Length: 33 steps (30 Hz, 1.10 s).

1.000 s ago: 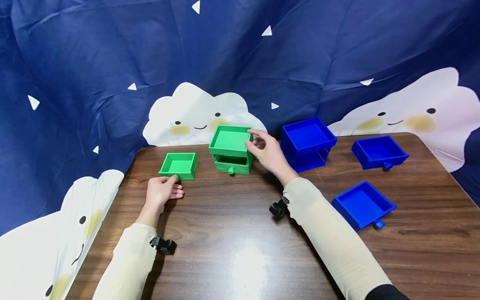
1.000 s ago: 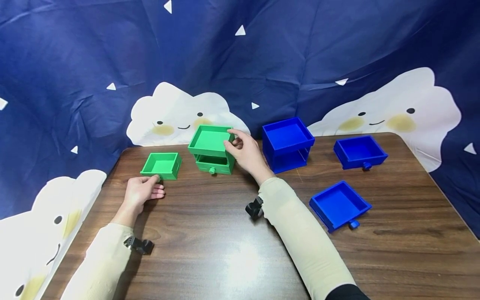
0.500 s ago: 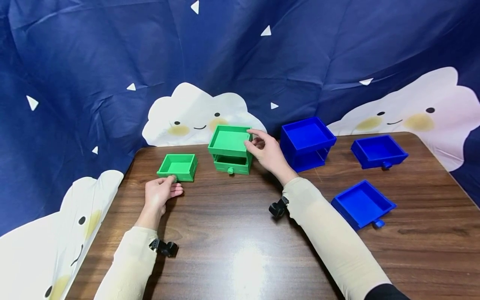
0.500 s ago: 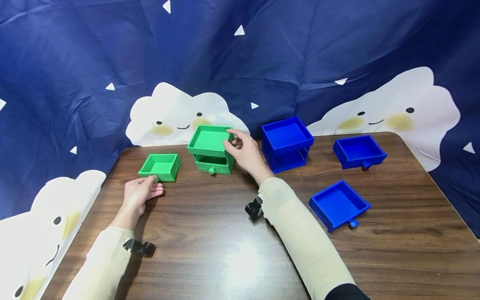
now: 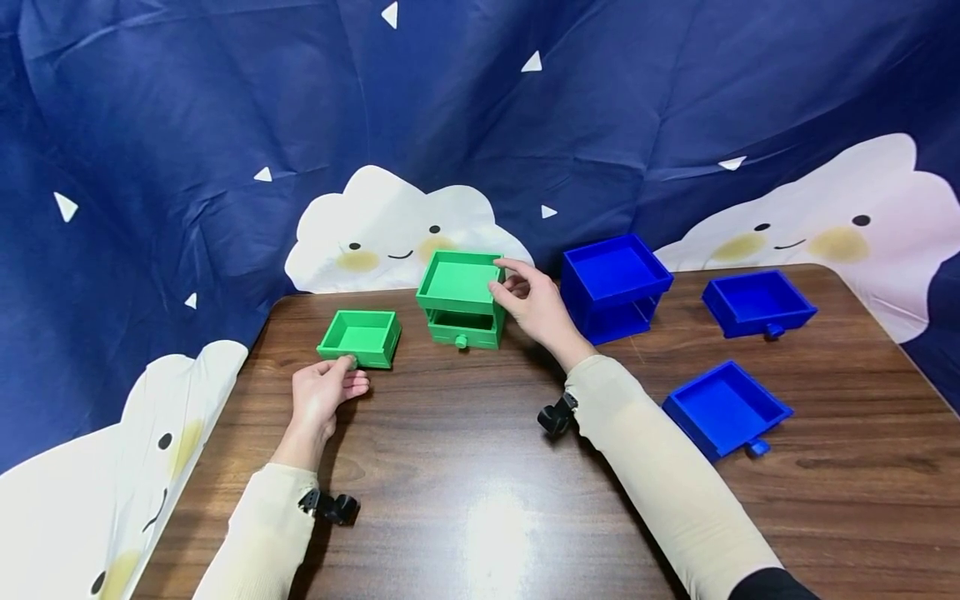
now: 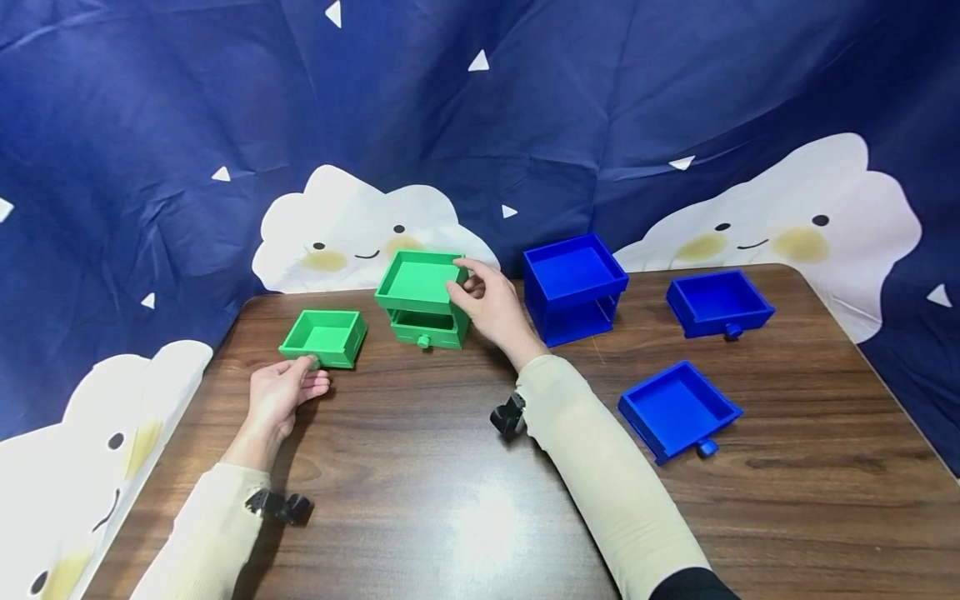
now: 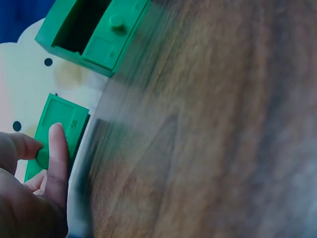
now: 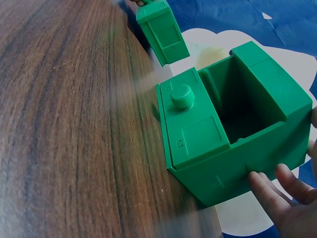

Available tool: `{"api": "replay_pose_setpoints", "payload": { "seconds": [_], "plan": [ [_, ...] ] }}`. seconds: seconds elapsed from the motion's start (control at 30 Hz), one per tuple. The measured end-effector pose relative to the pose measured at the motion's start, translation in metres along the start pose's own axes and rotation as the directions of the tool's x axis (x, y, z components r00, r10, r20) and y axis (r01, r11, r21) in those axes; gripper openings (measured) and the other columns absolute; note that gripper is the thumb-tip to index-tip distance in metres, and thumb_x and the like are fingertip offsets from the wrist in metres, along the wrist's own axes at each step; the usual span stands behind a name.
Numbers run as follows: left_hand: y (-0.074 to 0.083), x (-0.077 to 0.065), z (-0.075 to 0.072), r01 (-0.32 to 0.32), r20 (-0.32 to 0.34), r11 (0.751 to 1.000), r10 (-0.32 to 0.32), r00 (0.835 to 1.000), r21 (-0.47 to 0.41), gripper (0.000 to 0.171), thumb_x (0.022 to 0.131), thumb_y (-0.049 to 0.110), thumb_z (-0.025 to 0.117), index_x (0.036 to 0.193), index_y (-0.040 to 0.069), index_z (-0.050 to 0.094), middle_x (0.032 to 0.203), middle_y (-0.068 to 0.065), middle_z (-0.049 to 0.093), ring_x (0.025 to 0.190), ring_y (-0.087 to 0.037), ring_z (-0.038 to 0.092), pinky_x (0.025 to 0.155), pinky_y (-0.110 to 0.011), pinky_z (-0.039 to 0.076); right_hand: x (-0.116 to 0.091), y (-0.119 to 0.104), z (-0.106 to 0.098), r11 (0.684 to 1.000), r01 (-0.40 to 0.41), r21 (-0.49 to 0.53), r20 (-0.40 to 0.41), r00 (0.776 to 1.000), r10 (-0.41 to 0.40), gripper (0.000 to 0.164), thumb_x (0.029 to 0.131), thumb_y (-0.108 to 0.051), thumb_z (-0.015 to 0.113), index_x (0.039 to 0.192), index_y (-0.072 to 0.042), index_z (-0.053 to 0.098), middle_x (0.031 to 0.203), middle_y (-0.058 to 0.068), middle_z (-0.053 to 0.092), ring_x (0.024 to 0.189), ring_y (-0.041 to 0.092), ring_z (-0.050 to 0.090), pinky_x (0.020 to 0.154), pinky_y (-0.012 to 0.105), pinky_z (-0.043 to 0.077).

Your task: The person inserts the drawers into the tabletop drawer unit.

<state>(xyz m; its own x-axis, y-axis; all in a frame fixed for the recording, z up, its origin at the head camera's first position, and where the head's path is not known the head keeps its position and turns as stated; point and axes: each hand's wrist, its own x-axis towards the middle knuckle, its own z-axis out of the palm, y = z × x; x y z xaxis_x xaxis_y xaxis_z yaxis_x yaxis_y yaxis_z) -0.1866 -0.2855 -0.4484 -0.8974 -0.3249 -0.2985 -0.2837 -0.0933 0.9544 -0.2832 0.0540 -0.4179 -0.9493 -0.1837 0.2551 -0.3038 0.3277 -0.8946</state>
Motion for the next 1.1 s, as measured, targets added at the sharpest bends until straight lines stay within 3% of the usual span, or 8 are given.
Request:
{"api": "replay_pose_setpoints", "payload": {
  "seconds": [0.53, 1.1],
  "plan": [
    [-0.002, -0.017, 0.006, -0.039, 0.007, 0.998, 0.039, 0.999, -0.055, 0.016, 0.106, 0.007, 0.062, 0.107, -0.008, 0.068, 0.068, -0.002, 0.075, 0.059, -0.01, 0.074, 0.064, -0.026, 0.065, 0.0, -0.003, 0.0, 1.0, -0.005, -0.008, -0.002, 1.0, 0.005, 0.047, 0.106, -0.022, 0.071, 0.149, -0.007, 0.063, 0.113, 0.02, 0.071, 0.105, 0.036, 0.068, 0.1, 0.047, 0.055],
    [-0.006, -0.028, 0.012, -0.083, 0.014, 0.995, 0.084, 0.996, -0.047, 0.018, 0.106, 0.006, 0.063, 0.108, -0.012, 0.068, 0.067, -0.001, 0.075, 0.057, -0.011, 0.074, 0.063, -0.028, 0.066, -0.001, -0.004, -0.001, 1.0, -0.015, -0.007, 0.009, 1.0, 0.015, 0.047, 0.106, -0.023, 0.07, 0.15, -0.007, 0.063, 0.114, 0.02, 0.07, 0.107, 0.037, 0.068, 0.102, 0.049, 0.055]
  ]
}}
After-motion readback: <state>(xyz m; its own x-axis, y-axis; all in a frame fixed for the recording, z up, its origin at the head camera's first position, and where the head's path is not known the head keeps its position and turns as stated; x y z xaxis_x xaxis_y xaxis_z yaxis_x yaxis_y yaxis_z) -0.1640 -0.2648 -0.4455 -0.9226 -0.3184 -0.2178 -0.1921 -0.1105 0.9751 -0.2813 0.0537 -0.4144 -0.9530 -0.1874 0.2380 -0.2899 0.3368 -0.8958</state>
